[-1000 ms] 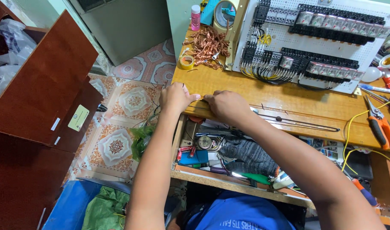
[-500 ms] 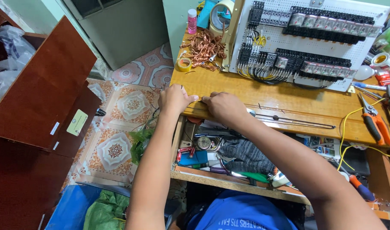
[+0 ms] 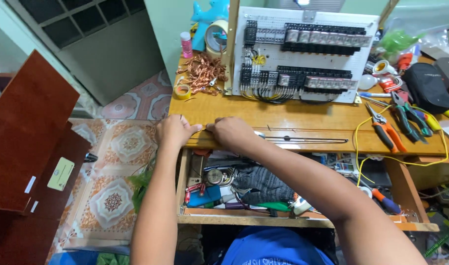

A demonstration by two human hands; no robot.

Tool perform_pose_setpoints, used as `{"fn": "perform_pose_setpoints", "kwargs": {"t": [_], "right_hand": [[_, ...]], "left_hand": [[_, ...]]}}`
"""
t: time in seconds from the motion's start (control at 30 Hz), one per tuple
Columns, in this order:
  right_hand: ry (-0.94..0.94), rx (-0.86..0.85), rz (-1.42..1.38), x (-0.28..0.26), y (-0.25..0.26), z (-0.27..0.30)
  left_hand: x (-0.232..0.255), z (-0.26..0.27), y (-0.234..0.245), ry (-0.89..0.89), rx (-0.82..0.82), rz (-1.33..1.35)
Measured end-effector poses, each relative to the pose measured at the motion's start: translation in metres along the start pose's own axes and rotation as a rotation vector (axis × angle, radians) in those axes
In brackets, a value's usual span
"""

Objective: Stripping and cutting electrical wires to prepare them for a relay board assembly

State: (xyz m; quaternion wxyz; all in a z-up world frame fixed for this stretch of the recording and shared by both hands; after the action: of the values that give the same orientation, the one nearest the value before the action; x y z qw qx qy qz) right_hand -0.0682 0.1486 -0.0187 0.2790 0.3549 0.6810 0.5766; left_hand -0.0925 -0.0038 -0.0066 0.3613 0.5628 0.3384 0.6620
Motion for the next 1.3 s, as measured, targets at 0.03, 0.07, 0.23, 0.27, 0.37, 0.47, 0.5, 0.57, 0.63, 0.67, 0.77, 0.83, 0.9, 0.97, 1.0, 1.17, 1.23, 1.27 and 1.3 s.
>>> {"fn": "perform_pose_setpoints", "kwargs": {"t": [0.03,0.07,0.23,0.27,0.37,0.47,0.5,0.57,0.63,0.67,0.77,0.83,0.9,0.97,1.0,1.17,1.23,1.27,1.3], "right_hand": [[-0.008,0.002,0.000,0.001,0.006,-0.001],[-0.008,-0.021,-0.024,0.000,0.009,0.000],[-0.010,-0.063,-0.079,0.004,0.004,-0.002],[0.005,-0.037,-0.054,0.003,0.004,-0.003],[0.046,-0.003,-0.002,0.003,-0.001,0.001],[0.054,0.001,-0.001,-0.001,0.004,0.000],[0.030,-0.009,-0.026,0.001,0.007,0.000],[0.044,-0.012,-0.029,0.003,0.002,-0.002],[0.054,-0.015,-0.031,0.004,-0.002,-0.001],[0.068,-0.015,-0.003,0.004,-0.002,0.000],[0.072,-0.018,0.002,0.004,-0.003,0.002],[0.062,-0.022,-0.021,0.004,-0.002,0.004],[0.070,-0.039,-0.024,0.002,0.003,0.005],[0.079,-0.038,0.003,0.001,0.003,0.005],[0.087,-0.039,0.030,0.002,0.004,0.005],[0.089,0.042,-0.015,0.010,-0.015,0.001],[0.073,0.072,-0.002,0.016,-0.013,0.003],[0.080,0.062,-0.029,0.011,-0.008,0.004],[0.087,0.054,-0.057,0.007,-0.004,0.004]], "left_hand": [[0.003,-0.003,0.000,-0.007,-0.003,-0.003],[0.003,-0.003,0.000,0.004,0.000,0.006],[0.003,-0.005,-0.002,0.027,-0.018,0.001],[0.002,-0.008,-0.002,0.016,0.003,0.009],[-0.001,-0.014,-0.009,0.006,0.020,0.000],[-0.002,-0.014,-0.007,-0.010,0.030,-0.030],[0.001,-0.013,-0.005,-0.028,0.036,-0.043],[0.002,-0.013,-0.002,-0.027,0.034,-0.047],[0.001,-0.014,-0.003,-0.030,0.030,-0.051],[0.001,-0.015,-0.003,-0.028,0.027,-0.041],[0.001,-0.014,-0.002,-0.015,0.017,-0.035],[0.001,-0.012,-0.001,-0.004,0.008,-0.040],[0.003,-0.011,-0.002,-0.020,0.008,-0.046],[0.002,-0.013,-0.002,-0.031,0.009,-0.059],[0.003,-0.014,-0.003,-0.042,0.008,-0.071],[0.002,-0.013,-0.010,-0.046,-0.013,-0.018],[0.008,-0.018,-0.014,-0.072,-0.030,-0.011],[0.006,-0.014,-0.008,-0.052,-0.019,-0.032],[0.004,-0.011,-0.003,-0.033,-0.008,-0.053]]}}
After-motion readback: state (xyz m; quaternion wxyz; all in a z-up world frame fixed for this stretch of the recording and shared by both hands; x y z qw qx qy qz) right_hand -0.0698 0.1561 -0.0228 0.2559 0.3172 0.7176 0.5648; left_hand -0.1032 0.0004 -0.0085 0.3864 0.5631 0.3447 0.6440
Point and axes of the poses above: each hand's wrist, its own z-axis away from the middle knuckle, its own y-axis out of the back of the hand, x = y × z, the point moved 9 cm from there along -z, towards the middle knuckle, and after that the axes turned 1 degree about -y, right-handed, at the moved point
